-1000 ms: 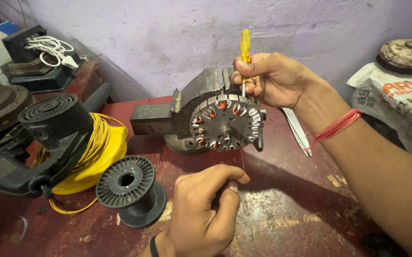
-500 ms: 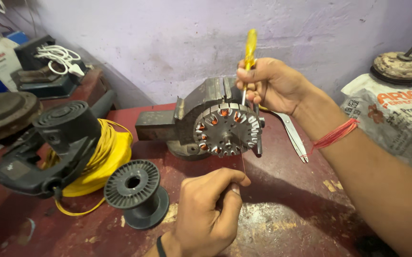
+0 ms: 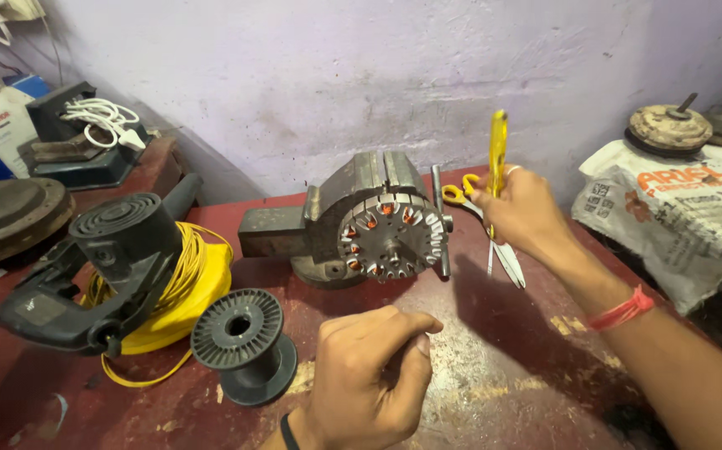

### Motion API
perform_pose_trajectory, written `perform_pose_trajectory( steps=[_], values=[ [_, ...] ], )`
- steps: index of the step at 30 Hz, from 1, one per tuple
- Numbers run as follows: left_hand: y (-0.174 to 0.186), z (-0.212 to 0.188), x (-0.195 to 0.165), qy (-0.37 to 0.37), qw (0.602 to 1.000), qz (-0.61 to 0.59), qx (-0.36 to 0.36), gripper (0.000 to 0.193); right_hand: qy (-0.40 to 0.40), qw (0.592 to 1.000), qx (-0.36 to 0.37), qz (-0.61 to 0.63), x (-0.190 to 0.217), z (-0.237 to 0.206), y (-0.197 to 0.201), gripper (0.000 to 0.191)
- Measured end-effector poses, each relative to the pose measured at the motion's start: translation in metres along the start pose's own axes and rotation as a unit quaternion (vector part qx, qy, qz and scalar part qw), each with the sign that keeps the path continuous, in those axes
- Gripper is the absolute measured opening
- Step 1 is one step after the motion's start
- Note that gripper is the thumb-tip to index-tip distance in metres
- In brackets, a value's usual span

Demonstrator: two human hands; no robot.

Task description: The person winds copper wire around the slots of a motor armature held in a bench vise. They use a yellow-handled screwdriver to press the wire into the slots and rotate the armature to access different positions. The person continues winding and adjusting the wire throughout the clip.

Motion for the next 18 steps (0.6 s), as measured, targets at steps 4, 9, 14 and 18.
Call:
perform_pose_trajectory(
  steps=[4, 9, 14, 18],
  values=[
    [0.001, 0.001, -0.002, 0.014, 1.000, -0.009, 0.005, 0.011, -0.032, 0.980, 0.129, -0.147, -0.021, 0.004, -0.006, 0.021],
    [0.004, 0.003, -0.006, -0.001, 1.000, -0.008, 0.000, 0.010, -0.107, 0.939, 0.270, -0.184, -0.025, -0.004, -0.013, 0.028],
    [0.006, 0.004, -0.008, -0.003, 1.000, -0.008, -0.004, 0.009, -0.103, 0.923, 0.317, -0.192, -0.019, -0.008, -0.017, 0.027],
    [0.006, 0.005, -0.009, -0.013, 1.000, -0.009, -0.009, 0.009, -0.090, 0.911, 0.294, -0.276, -0.011, -0.011, -0.012, 0.022]
  ],
)
Point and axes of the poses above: each hand's wrist, its own z-axis towards the middle knuckle, its own y-axis out of the back of the hand, x = y × z, the point moved 2 cm from there along z, towards the middle knuckle, and after that the axes turned 5 degrees about y, right-handed, at the moved point
